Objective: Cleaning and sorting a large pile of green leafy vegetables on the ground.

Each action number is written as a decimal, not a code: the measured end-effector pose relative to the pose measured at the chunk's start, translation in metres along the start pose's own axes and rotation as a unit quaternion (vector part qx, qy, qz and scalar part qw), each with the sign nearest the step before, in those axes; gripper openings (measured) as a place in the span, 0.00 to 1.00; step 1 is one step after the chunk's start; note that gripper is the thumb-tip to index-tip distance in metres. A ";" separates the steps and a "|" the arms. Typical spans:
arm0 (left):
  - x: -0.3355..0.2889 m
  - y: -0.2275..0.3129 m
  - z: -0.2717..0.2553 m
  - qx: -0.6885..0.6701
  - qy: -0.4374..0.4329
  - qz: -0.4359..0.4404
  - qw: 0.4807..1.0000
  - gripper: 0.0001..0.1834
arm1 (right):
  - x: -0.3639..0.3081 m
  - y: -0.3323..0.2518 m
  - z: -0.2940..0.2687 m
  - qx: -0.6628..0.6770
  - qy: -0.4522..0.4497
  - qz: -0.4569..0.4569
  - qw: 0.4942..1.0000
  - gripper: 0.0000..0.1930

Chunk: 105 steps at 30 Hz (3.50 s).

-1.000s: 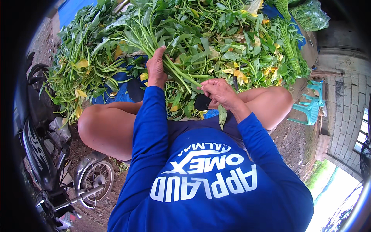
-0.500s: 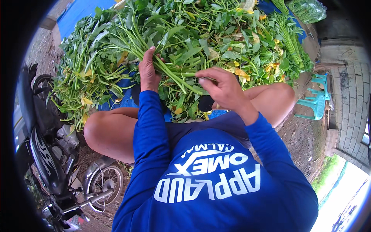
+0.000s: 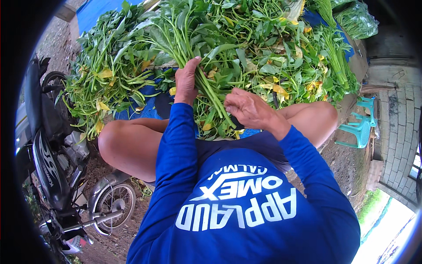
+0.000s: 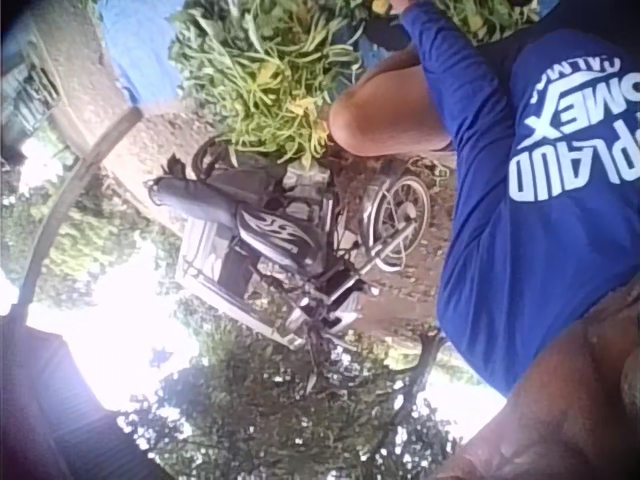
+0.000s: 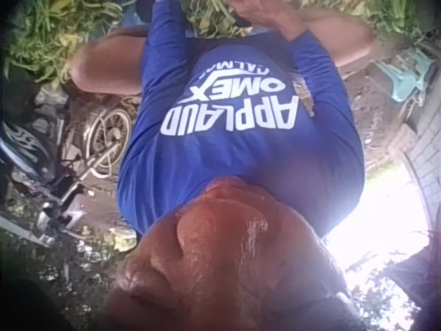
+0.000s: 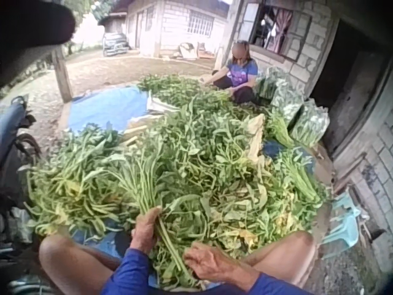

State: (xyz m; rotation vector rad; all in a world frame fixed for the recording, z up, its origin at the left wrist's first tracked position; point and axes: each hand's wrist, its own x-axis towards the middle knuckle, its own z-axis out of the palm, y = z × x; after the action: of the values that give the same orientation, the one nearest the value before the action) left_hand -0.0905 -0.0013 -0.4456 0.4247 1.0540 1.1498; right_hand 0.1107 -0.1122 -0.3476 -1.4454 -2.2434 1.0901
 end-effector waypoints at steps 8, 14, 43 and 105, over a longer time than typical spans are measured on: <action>0.014 0.004 -0.002 -0.032 0.031 0.020 0.999 0.14 | -0.038 0.063 -0.039 -0.195 -0.016 0.126 0.972 0.10; 0.010 -0.027 0.006 0.030 0.024 0.006 0.999 0.16 | 0.016 0.014 -0.009 0.045 0.202 0.101 0.973 0.18; 0.006 -0.072 -0.010 0.243 0.063 -0.054 0.966 0.34 | 0.057 0.017 -0.093 -0.181 0.383 0.032 0.905 0.12; -0.085 0.164 0.087 0.825 -0.258 0.291 0.411 0.12 | 0.078 -0.008 -0.038 -0.057 0.273 -0.212 0.937 0.25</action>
State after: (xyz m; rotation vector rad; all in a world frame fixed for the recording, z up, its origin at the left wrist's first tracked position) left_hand -0.1060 0.0075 -0.2418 2.7142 1.1372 -0.0751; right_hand 0.0900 -0.0290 -0.3290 -1.0507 -2.0767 0.3692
